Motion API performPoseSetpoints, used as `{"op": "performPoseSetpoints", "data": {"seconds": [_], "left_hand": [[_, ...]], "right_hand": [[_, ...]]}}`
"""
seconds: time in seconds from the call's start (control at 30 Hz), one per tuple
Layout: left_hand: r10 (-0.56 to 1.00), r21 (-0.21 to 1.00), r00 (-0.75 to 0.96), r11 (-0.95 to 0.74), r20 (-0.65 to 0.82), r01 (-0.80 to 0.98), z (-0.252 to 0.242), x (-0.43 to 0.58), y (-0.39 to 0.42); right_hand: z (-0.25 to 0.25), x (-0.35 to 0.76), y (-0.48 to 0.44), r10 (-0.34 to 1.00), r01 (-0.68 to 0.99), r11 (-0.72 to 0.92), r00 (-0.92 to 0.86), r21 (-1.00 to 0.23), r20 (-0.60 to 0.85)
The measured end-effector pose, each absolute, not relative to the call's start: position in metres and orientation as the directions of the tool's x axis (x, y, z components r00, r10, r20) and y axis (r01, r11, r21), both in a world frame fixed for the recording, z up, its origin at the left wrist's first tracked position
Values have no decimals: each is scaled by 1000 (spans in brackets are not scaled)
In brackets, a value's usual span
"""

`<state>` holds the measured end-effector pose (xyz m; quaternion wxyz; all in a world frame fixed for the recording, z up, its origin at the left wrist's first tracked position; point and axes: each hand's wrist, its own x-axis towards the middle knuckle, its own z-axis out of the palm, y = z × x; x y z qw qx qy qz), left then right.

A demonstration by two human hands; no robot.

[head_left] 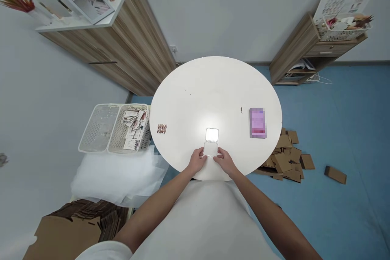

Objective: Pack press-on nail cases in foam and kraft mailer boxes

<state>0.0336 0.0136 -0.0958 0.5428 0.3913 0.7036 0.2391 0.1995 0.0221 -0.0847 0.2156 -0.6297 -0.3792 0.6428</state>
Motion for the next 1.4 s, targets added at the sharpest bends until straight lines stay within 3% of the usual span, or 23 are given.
{"op": "performPoseSetpoints", "data": {"seconds": [0.43,0.73,1.0,1.13,1.27,1.4], "left_hand": [[812,769,-114,580,-572,268,-93,34,24],[836,748,-102,531,-539,399,-87,3,-1],[900,731,-3,357,-437,581,-75,-48,11],[948,721,69,187,-310,667,-68,-89,32],[978,634,23,116,-207,764,-65,-147,60],[971,539,38,99,-236,837,-69,-197,90]], "right_hand": [[-92,202,37,798,160,-569,-130,-807,-588],[-87,202,29,800,252,-573,-33,-780,-599],[-62,195,50,871,312,-488,114,-815,-478],[-51,167,63,885,390,-443,47,-807,-463],[-52,116,76,867,509,-376,-100,-774,-487],[-62,55,96,848,630,-223,-250,-744,-467]]}}
